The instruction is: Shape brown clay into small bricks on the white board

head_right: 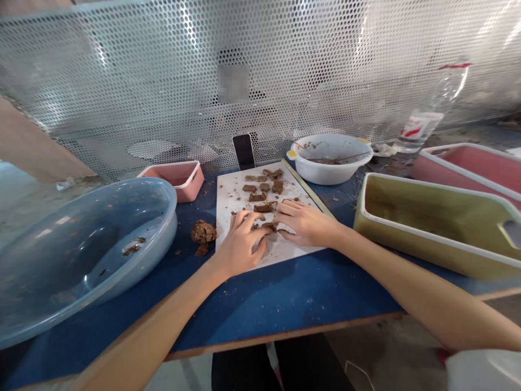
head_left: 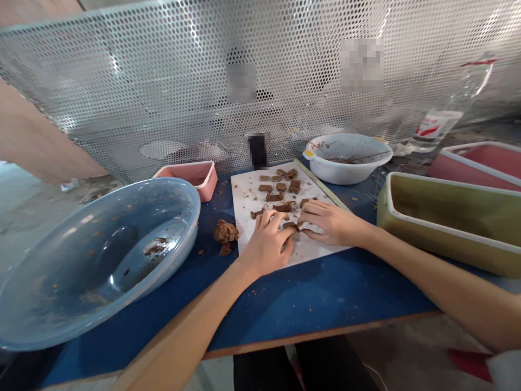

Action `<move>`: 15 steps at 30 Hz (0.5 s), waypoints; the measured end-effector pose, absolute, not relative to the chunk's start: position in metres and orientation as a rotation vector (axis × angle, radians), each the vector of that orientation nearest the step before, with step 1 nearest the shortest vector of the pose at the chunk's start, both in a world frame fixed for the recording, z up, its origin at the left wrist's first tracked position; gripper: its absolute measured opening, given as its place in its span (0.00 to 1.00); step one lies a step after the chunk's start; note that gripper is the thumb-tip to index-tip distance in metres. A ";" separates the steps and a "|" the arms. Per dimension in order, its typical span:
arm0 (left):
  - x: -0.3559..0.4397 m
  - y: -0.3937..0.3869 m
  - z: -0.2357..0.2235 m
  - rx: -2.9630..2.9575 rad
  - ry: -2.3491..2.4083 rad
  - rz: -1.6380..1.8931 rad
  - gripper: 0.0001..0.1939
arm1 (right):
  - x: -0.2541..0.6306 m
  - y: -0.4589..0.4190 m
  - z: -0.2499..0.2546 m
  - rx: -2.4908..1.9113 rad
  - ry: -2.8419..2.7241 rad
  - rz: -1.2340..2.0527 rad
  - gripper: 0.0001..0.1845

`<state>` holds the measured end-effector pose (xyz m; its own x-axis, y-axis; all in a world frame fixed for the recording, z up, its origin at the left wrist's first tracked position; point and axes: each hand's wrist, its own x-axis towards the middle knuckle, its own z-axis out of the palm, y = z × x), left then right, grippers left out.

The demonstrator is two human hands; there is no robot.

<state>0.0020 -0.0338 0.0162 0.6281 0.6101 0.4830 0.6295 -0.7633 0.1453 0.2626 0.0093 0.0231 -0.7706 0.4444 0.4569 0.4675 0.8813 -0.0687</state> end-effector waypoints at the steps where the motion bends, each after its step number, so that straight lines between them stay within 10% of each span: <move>1: 0.002 -0.034 0.016 -2.802 -1.067 -0.808 0.13 | 0.263 0.009 0.023 -0.664 -2.579 -0.066 0.08; 15: 0.003 -0.034 0.017 -2.805 -1.066 -0.813 0.14 | 0.260 0.008 0.023 -0.658 -2.577 -0.117 0.07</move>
<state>0.0027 -0.0341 0.0173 0.6280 0.6102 0.4829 0.6275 -0.7641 0.1496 0.2601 0.0083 0.0233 -0.7718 0.4313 0.4672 0.4720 0.8810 -0.0335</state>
